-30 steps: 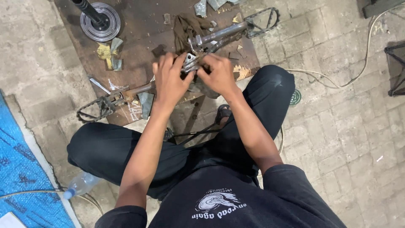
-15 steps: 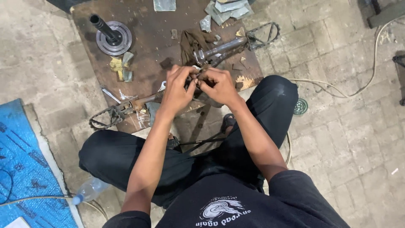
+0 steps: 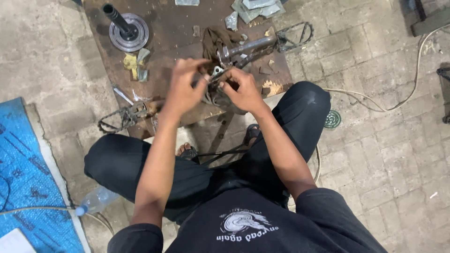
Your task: The person sits on the floor and assembles a metal component by hand, inserting a small pin into a bracket and aligning it with a larger metal piece. They then pick up a cylindrical metal rod and wipe it with a cloth.
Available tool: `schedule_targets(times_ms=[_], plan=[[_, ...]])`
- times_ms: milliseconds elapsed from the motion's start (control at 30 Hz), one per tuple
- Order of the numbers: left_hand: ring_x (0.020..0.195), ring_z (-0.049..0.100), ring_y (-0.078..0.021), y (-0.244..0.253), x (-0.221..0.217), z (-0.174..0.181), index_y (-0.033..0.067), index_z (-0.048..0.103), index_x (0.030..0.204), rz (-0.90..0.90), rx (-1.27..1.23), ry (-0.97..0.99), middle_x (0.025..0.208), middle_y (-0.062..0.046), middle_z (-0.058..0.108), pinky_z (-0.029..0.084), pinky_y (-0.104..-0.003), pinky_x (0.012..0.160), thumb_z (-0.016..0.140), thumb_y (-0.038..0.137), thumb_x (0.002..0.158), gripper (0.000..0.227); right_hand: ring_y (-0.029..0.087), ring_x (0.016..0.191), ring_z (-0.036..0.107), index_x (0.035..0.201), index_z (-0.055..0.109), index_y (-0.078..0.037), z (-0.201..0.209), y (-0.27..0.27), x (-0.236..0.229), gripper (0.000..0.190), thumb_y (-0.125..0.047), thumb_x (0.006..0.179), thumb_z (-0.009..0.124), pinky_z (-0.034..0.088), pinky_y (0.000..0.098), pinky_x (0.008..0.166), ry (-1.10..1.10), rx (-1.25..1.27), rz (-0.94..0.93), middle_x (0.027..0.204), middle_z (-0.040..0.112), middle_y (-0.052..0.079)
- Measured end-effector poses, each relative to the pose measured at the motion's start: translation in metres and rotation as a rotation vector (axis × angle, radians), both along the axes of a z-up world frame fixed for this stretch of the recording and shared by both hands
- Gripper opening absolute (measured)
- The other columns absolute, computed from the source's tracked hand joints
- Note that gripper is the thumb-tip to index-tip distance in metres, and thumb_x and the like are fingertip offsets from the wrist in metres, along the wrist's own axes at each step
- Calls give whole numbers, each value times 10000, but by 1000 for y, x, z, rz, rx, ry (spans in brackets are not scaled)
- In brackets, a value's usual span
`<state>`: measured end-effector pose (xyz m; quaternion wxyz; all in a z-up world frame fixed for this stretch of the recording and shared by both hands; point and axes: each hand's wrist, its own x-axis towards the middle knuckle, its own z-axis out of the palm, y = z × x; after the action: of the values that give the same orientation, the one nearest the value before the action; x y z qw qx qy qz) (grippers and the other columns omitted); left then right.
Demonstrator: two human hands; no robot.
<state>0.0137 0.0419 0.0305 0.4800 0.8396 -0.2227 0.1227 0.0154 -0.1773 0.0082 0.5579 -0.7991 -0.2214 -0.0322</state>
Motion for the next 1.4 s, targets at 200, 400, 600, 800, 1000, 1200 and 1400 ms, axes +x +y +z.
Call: schedule_targets(times_ms=[200,400,600,800,1000,1200,1400], plan=[[940,580,-358,45,-8,7,44,692,1182,161,148,82,936,-131,615,456,-473,904,728,78,978,210,207,488,558,887,715,-25,-7,0,-3,74,-91,860,737,456,346,523,34,-52,-165,539,601,121],[918,611,-430,34,-14,-2,9,706,1152,127,210,141,915,-183,644,475,-536,870,785,130,925,269,209,459,578,884,732,-14,-10,-9,1,42,-22,843,739,463,314,509,-1,-135,-242,523,626,98],[1080,610,-451,16,-7,-45,129,669,1227,67,515,298,1087,-165,667,465,-633,900,847,403,790,546,364,655,660,1009,681,-8,28,-11,-1,54,10,960,669,552,478,521,-243,-559,-35,774,623,142],[1176,583,-449,6,-16,-21,87,588,1290,80,721,257,1214,-216,614,458,-596,938,742,504,924,576,363,828,664,969,654,-40,15,-18,18,85,-102,1008,611,583,467,554,-506,-854,-23,866,561,107],[1241,523,-484,12,-10,-45,103,537,1318,22,813,179,1254,-214,575,457,-595,941,734,520,892,629,251,822,620,880,581,-134,-21,-5,7,157,-136,1033,545,520,330,578,-710,-850,3,842,476,26],[1276,509,-469,6,-16,-46,96,578,1316,119,754,210,1278,-217,591,439,-617,985,743,484,924,575,309,876,588,937,614,-88,-7,-2,5,145,-92,1049,524,505,381,689,-651,-777,-79,908,515,85],[1015,589,-365,9,-14,-45,66,663,1139,134,655,99,986,-140,616,476,-528,834,693,387,983,359,281,867,650,1020,652,-132,3,6,3,175,-141,1086,490,510,389,642,-693,-693,-96,954,558,34]])
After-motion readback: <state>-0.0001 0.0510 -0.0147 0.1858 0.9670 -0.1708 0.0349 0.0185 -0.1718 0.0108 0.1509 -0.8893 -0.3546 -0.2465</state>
